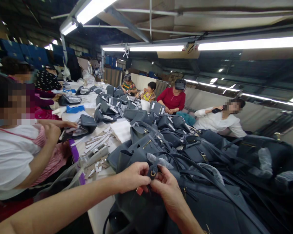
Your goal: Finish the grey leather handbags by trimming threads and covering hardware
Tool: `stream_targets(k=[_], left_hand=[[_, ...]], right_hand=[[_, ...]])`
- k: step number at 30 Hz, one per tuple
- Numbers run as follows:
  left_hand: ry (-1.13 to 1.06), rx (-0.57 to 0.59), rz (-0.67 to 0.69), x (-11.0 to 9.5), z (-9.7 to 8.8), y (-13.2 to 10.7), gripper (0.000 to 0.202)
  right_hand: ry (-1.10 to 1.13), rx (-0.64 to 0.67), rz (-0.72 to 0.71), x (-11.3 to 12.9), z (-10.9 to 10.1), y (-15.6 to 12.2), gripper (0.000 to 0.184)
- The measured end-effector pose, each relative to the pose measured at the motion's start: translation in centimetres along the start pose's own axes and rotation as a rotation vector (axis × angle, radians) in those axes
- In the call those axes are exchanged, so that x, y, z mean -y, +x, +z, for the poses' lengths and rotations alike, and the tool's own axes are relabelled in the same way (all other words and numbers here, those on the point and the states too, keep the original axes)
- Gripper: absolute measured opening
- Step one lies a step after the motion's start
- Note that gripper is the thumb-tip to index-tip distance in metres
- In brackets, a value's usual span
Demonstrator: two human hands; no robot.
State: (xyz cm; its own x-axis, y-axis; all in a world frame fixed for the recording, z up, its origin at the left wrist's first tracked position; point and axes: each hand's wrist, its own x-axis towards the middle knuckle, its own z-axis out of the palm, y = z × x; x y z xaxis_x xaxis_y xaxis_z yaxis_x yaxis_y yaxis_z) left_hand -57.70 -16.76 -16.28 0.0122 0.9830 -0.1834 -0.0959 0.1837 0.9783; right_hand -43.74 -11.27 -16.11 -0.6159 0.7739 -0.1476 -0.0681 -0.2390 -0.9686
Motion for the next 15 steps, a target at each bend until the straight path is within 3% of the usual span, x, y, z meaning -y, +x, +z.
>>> stream_targets(k=[3, 5, 10, 15], left_hand=[[-0.211, -0.065, -0.057, 1.1, -0.1, 0.2, 0.025], [-0.294, -0.059, -0.053, 1.4, -0.2, 0.0, 0.027], [-0.306, -0.158, 0.125, 1.3, -0.1, -0.6, 0.024], [-0.444, -0.131, -0.008, 2.0, 0.2, -0.2, 0.032]], right_hand=[[-0.060, -0.057, -0.059, -0.3, 0.3, 0.2, 0.056], [-0.022, -0.039, -0.024, 0.0, 0.3, 0.0, 0.057], [0.214, 0.068, 0.102, 1.2, -0.4, -1.0, 0.064], [0.073, 0.106, 0.003, 0.9, -0.3, -1.0, 0.062]])
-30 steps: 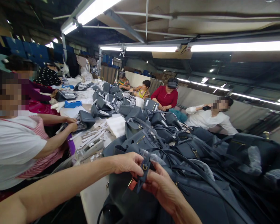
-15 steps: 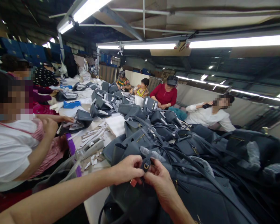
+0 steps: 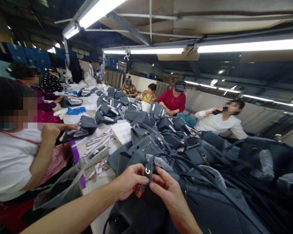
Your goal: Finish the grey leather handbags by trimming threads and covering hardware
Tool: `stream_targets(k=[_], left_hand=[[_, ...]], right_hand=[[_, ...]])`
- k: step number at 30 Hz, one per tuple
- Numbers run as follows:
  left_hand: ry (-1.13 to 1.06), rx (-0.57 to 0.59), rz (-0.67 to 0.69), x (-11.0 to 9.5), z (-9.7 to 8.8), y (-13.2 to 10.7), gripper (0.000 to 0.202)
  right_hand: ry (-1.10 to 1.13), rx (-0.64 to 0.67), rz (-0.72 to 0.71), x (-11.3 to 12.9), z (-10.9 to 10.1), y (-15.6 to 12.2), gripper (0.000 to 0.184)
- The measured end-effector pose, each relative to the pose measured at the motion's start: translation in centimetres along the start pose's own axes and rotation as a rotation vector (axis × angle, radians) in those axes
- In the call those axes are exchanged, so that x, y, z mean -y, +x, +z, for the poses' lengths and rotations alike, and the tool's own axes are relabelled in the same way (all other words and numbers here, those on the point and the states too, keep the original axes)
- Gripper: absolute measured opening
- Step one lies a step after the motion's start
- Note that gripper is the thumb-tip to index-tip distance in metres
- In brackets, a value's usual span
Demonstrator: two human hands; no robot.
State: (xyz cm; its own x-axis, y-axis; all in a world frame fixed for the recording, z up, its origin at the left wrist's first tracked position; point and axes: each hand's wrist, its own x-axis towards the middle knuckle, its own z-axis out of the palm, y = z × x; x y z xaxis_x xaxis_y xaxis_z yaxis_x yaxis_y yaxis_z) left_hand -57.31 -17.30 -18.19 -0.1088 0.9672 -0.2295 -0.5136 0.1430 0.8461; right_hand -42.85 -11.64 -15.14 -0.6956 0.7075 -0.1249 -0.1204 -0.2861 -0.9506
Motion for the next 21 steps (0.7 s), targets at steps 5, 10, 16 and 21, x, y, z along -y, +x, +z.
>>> stream_targets(k=[5, 10, 16, 21], left_hand=[[-0.027, -0.019, -0.007, 0.4, 0.4, 0.2, 0.037], [0.196, -0.098, 0.251, 0.8, 1.4, -1.5, 0.033], [1.003, -0.170, 0.701, 0.8, 0.8, -2.9, 0.014], [1.134, -0.249, 0.769, -0.5, 0.7, -1.9, 0.017]], right_hand=[[-0.148, -0.146, -0.050, -0.8, 0.1, 0.3, 0.065], [-0.135, -0.273, -0.066, -1.5, -0.3, 0.8, 0.080], [-0.176, -0.224, -0.120, -2.9, -0.5, 1.1, 0.072], [-0.282, -0.214, -0.086, -2.9, 0.4, 0.4, 0.081]])
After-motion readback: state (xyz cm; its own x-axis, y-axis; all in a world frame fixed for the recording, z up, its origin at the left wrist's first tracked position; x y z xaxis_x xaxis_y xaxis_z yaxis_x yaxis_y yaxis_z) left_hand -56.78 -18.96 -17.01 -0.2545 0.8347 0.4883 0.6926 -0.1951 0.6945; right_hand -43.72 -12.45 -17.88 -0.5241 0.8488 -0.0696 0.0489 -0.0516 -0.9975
